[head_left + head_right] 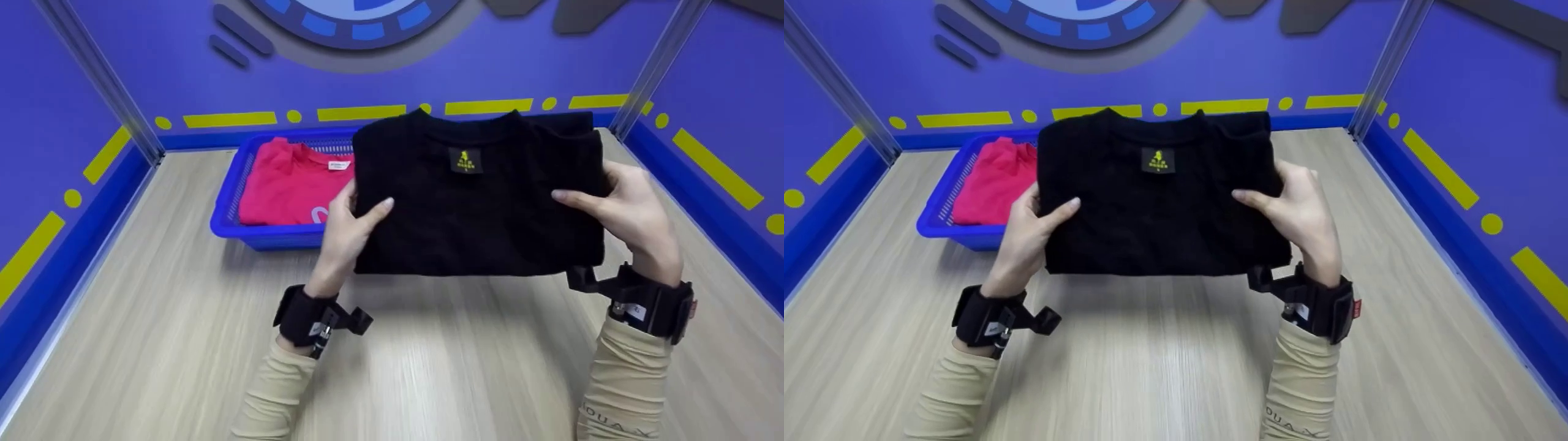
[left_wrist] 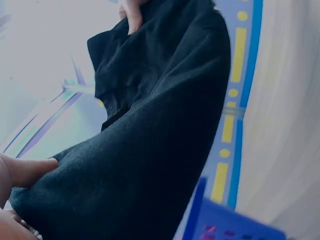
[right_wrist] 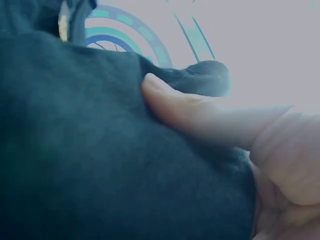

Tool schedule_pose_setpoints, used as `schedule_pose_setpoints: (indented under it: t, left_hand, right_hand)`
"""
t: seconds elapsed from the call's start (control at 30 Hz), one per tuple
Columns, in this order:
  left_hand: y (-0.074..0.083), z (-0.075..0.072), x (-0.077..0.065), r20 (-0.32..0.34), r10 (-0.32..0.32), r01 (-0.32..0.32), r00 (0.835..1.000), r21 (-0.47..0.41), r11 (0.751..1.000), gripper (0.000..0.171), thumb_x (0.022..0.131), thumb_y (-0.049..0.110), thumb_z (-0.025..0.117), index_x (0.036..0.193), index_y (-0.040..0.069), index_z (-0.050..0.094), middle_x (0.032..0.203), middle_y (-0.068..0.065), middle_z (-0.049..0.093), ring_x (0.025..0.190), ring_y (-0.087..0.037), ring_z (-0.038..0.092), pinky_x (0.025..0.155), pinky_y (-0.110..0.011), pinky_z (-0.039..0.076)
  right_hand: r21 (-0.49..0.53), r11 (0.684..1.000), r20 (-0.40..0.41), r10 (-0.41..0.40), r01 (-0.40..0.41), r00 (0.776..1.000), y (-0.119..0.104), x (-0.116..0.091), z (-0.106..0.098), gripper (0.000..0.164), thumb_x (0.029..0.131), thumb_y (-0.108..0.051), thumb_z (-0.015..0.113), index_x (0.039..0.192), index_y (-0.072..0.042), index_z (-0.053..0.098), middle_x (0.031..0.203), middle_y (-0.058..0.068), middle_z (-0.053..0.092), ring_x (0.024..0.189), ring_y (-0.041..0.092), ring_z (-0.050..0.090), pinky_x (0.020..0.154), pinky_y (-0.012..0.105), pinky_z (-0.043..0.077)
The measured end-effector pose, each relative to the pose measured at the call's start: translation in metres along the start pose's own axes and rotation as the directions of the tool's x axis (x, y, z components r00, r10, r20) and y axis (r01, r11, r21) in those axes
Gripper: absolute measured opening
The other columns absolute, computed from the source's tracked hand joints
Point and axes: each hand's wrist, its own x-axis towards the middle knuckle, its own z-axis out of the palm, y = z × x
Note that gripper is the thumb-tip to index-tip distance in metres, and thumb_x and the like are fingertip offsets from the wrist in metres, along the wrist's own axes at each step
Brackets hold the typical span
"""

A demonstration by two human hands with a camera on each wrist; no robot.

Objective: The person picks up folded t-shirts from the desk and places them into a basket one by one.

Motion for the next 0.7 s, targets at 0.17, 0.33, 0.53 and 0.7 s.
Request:
schedule_pose_setpoints:
  t: [0.17,0.33,0.53,0.7]
  left_hand:
    - [0.007,-0.013,0.005,-0.066,0.022,-0.022,0.998,0.003,1.0,0.04,0.08,0.002,0.067,0.119,0.001,0.056,0.108,-0.015,0.064,0.089,-0.014,0.062,0.081,-0.029,0.052]
    - [0.014,-0.026,0.009,-0.124,0.041,-0.047,0.991,-0.046,0.998,0.041,0.079,-0.002,0.066,0.118,-0.001,0.056,0.108,-0.015,0.063,0.091,-0.014,0.061,0.082,-0.028,0.051]
    - [0.022,-0.041,0.012,-0.177,0.066,-0.078,0.982,-0.059,0.995,0.045,0.078,-0.004,0.066,0.121,-0.001,0.054,0.116,-0.016,0.06,0.1,-0.014,0.059,0.089,-0.029,0.048]
    - [0.029,-0.053,0.013,-0.22,0.1,-0.116,0.97,-0.058,0.992,0.049,0.078,-0.006,0.065,0.125,-0.002,0.052,0.123,-0.016,0.057,0.105,-0.014,0.057,0.094,-0.028,0.045]
  right_hand:
    - [0.134,0.99,-0.048,-0.036,0.042,0.998,-0.003,0.005,0.013,0.025,0.073,-0.011,0.076,0.096,-0.006,0.067,0.078,-0.016,0.066,0.068,0.002,0.063,0.058,0.016,0.051]
    - [0.211,0.975,-0.086,-0.051,0.068,0.995,-0.009,0.01,0.028,0.027,0.072,-0.01,0.077,0.097,-0.005,0.068,0.081,-0.012,0.068,0.073,0.005,0.065,0.062,0.017,0.052]
    - [0.227,0.968,-0.14,-0.08,0.111,0.987,-0.016,0.015,0.043,0.028,0.07,-0.01,0.078,0.096,-0.004,0.068,0.083,-0.013,0.068,0.077,0.004,0.065,0.066,0.016,0.051]
    - [0.254,0.952,-0.175,-0.126,0.169,0.976,-0.021,0.018,0.055,0.026,0.07,-0.008,0.078,0.093,-0.004,0.068,0.083,-0.012,0.068,0.076,0.005,0.064,0.067,0.017,0.05]
